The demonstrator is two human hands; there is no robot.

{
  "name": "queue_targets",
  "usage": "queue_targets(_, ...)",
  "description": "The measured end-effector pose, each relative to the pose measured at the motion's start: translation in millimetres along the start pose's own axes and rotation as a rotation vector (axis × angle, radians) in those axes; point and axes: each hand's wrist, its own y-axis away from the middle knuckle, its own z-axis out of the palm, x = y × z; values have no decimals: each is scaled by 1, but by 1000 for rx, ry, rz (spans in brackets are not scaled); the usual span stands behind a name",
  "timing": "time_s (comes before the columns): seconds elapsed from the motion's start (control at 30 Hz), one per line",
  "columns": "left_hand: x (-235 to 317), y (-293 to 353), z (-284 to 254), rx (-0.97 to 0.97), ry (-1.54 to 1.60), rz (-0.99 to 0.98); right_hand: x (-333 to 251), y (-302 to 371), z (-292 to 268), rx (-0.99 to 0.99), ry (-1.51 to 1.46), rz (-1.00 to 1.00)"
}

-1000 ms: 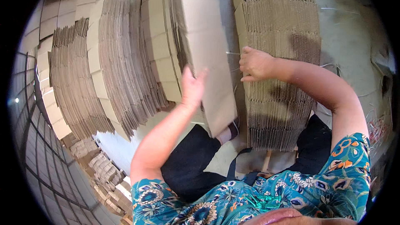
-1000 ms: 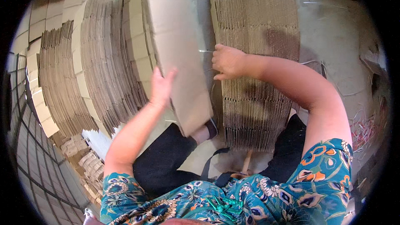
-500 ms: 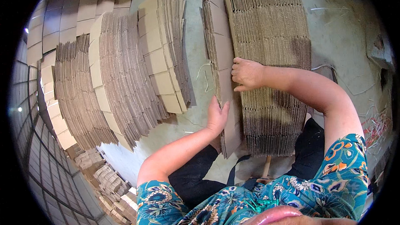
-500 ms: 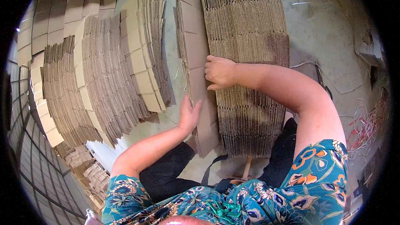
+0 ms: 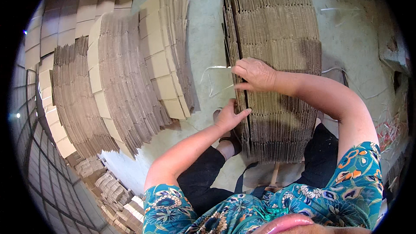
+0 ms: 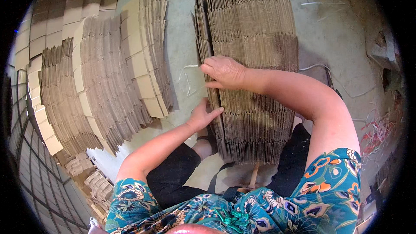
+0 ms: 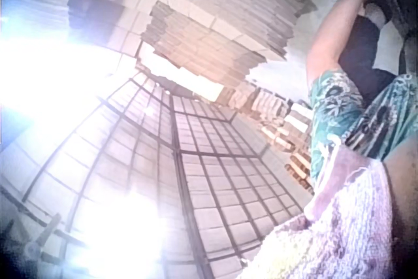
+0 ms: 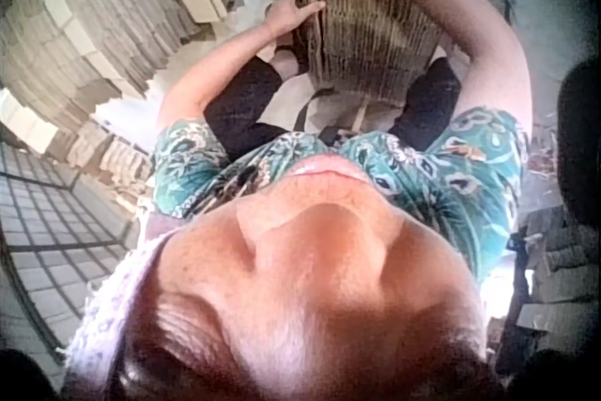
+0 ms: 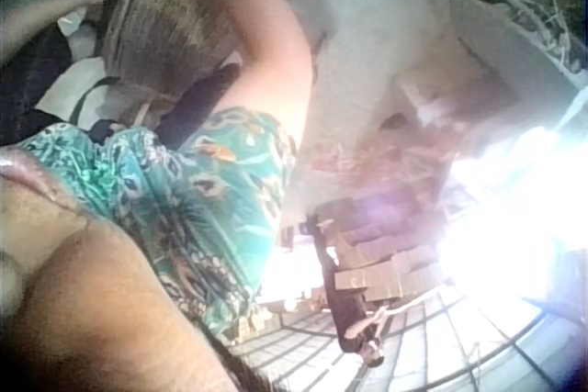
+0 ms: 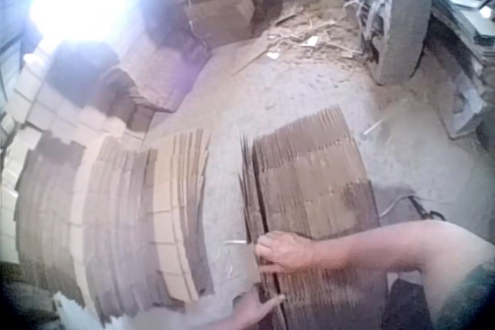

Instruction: The person sits on the floor and bundles stacks of flat cardboard pieces using white plastic straps. They wrap the straps around the stacks, tie knots by hand, and trim the excess with scissors. The process is repeated for multiple stacks.

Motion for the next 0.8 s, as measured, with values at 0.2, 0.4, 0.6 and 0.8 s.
queue_targets(0.2, -19, -17, -1, -73, 303, 5, 8, 1, 3, -26, 153, -53)
queue_targets(0.4, -29, -21, -4, -100, 220, 98, 7, 0, 4, -34, 182, -66)
queue_targets(0.6, -15, -19, -16, -144, 42, 108, 7, 1, 3, -55, 176, -81)
queue_targets(0.8, -21, -14, -13, -199, -70, 179, 5, 2, -3, -95, 190, -104)
